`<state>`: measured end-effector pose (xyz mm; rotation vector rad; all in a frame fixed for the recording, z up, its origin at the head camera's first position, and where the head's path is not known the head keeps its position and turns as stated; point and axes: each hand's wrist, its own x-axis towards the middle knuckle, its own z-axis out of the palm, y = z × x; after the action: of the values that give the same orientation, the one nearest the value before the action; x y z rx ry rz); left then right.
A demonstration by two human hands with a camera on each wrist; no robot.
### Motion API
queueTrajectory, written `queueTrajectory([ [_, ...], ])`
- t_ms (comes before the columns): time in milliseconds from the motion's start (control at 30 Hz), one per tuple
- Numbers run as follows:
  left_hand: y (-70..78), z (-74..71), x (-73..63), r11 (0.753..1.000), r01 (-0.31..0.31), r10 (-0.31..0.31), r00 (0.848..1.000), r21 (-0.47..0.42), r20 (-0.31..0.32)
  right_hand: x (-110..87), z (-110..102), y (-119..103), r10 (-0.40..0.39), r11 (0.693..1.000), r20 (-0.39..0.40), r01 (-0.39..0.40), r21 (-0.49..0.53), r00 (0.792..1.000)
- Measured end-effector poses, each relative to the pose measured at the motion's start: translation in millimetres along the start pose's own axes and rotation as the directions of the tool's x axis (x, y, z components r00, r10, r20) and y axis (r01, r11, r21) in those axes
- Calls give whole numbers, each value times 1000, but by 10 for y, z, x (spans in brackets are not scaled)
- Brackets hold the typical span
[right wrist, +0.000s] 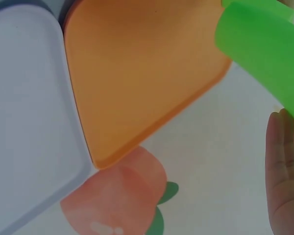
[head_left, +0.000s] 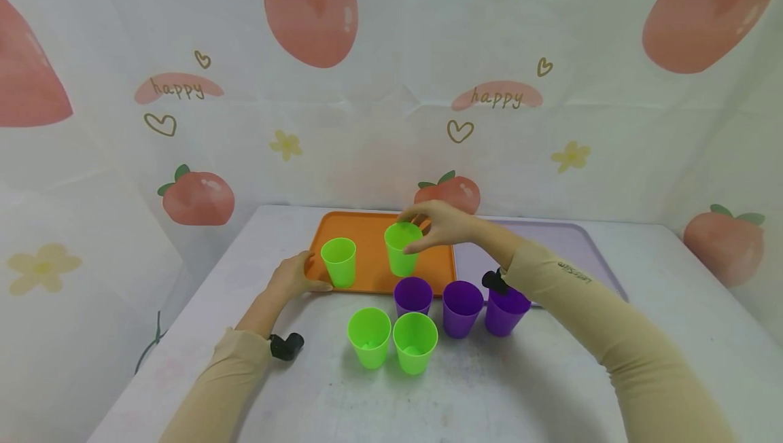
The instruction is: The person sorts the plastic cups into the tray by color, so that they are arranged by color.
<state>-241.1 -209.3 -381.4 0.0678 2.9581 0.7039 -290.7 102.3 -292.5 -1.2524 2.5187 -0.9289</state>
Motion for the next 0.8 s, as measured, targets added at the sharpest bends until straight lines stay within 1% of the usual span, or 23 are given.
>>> queueTrajectory([
  [167,6,-5,-3,1000,-1,1,1000,3,0,91,59,23,4,1000,14,-4,-7,1000],
  [300,10,-9,-6,1000,-2,2,1000,4,-3,145,113,21,18,1000,45,-17,-6,999],
  [500,12,2,-10,1000,-6,6,1000,3,-7,194,158,-38,33,999,90,-31,-19,995],
  [733,16,8,-10,1000,-3,3,1000,2,-4,256,171,-106,22,998,112,-16,-53,993],
  [800,16,7,-11,1000,-2,2,1000,2,-2,282,177,-116,29,998,118,-22,-65,993],
])
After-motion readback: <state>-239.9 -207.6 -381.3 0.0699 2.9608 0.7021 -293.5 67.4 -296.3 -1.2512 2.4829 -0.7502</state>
